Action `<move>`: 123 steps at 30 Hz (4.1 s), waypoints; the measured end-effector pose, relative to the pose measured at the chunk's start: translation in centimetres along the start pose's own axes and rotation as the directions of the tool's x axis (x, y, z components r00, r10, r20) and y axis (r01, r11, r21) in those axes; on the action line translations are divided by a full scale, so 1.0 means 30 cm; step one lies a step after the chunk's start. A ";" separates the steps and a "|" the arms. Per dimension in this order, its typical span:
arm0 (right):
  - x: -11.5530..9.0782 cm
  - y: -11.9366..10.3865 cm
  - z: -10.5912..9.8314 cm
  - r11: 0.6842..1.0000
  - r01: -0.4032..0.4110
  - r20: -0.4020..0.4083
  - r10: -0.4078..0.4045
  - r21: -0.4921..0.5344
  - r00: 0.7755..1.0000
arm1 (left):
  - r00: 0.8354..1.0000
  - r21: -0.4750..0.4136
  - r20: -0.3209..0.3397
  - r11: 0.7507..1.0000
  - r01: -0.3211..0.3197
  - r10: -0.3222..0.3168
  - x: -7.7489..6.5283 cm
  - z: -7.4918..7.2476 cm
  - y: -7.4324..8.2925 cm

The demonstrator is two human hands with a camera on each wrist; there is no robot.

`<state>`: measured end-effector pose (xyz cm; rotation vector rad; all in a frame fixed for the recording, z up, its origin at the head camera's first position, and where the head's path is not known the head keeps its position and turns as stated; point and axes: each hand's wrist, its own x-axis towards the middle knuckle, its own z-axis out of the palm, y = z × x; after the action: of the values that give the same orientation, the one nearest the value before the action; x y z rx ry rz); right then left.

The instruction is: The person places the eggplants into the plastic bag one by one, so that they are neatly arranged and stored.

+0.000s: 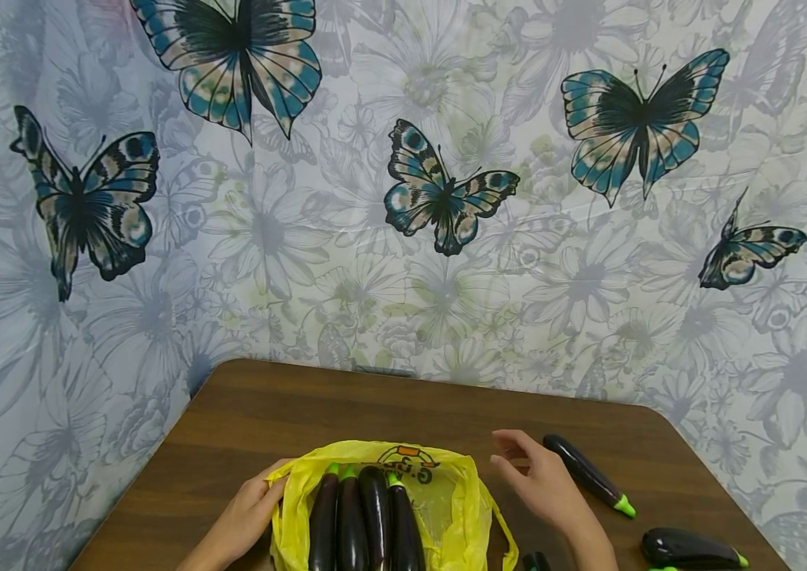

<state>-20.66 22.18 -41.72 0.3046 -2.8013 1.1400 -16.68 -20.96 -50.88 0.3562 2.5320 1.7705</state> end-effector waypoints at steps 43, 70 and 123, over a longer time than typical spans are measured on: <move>0.000 0.296 -0.114 0.966 -0.241 -0.209 0.218 -0.093 0.953 | 1.000 0.005 0.014 1.000 -0.014 0.014 0.005 -0.007 -0.007; 0.004 0.389 -0.100 0.945 -0.258 -0.224 0.212 -0.200 0.951 | 1.000 -0.001 0.025 1.000 0.002 -0.002 0.008 -0.009 -0.002; -0.008 0.383 -0.136 0.855 -0.336 -0.196 0.279 -0.395 0.940 | 1.000 0.021 0.006 1.000 -0.003 0.003 0.009 -0.006 -0.011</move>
<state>-22.91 33.11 -46.65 -0.2605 -2.9406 0.5274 -17.02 -21.17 -51.09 0.3651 2.5494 1.7421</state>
